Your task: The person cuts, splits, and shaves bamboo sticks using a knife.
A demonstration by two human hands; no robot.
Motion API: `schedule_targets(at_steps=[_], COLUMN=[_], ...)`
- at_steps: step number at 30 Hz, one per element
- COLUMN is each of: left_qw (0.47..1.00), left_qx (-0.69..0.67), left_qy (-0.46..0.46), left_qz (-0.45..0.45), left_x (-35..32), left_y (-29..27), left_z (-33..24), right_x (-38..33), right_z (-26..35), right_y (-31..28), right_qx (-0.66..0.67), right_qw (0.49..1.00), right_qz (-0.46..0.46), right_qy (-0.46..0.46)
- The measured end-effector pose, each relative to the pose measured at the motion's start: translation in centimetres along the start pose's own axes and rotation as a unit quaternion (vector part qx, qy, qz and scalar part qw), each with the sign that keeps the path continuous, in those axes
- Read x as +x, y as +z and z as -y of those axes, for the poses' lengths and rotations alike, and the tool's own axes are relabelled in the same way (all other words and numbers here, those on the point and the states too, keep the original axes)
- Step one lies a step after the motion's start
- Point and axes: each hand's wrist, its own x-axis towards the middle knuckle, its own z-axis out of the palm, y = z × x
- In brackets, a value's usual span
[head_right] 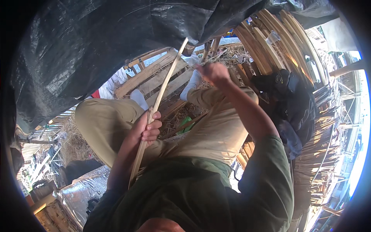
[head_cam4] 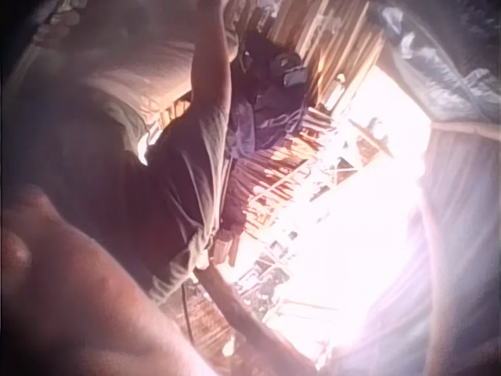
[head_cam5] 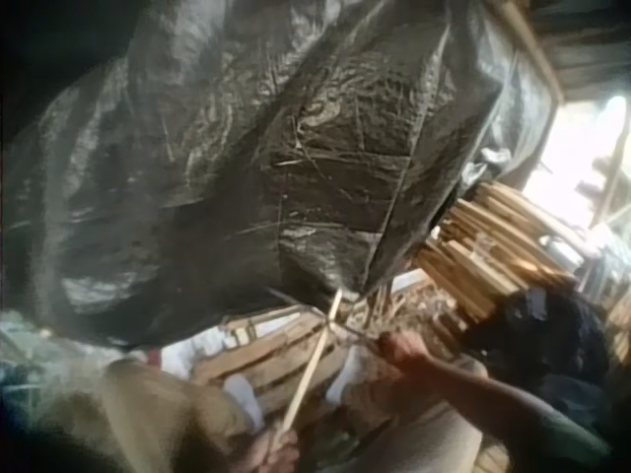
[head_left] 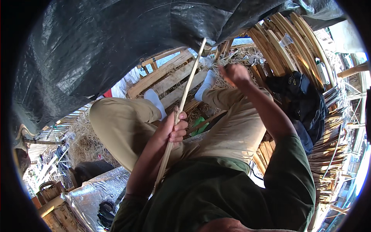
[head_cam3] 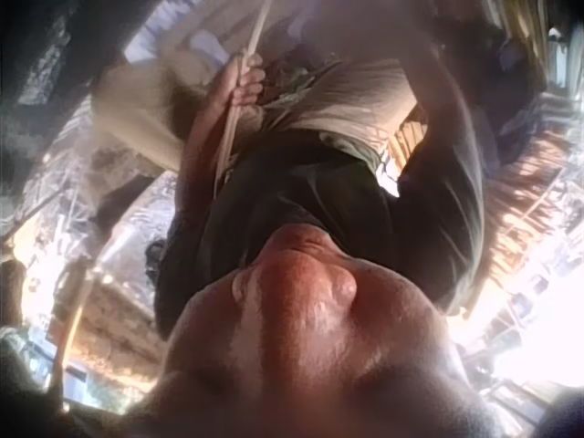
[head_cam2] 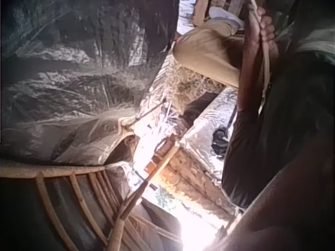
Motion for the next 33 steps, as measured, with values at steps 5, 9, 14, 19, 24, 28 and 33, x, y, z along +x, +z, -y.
schedule_targets(at_steps=[5,9,14,19,24,28,33], left_qw=[0.999,0.999,0.996,0.998,0.975,0.935,0.819], left_qx=[0.033,-0.007,-0.077,-0.062,0.158,0.306,0.525], left_qy=[0.008,0.007,-0.006,0.019,0.067,0.078,0.09], left_qz=[0.012,0.041,0.046,-0.004,-0.14,-0.162,-0.215], left_x=[0.6,0.4,1.2,-1.3,-2.0,-2.8,-5.1], left_y=[-0.5,-0.3,-1.1,-0.6,0.2,3.3,6.9], left_z=[0.2,-0.3,-0.6,-0.7,0.0,-1.7,-4.5], right_x=[-2.7,-4.9,-2.6,1.1,2.9,0.0,-1.1], right_z=[1.3,9.3,6.2,2.6,-3.2,-2.8,2.5], right_y=[-0.8,-5.8,-3.3,-1.8,-1.7,-0.9,-6.4], right_qx=[0.034,0.192,0.164,0.1,0.042,0.313,0.569], right_qw=[0.998,0.958,0.96,0.985,0.959,0.889,0.716], right_qz=[-0.005,0.011,0.081,0.141,0.157,0.031,0.08], right_qy=[-0.048,-0.213,-0.211,-0.004,0.231,0.331,0.397])
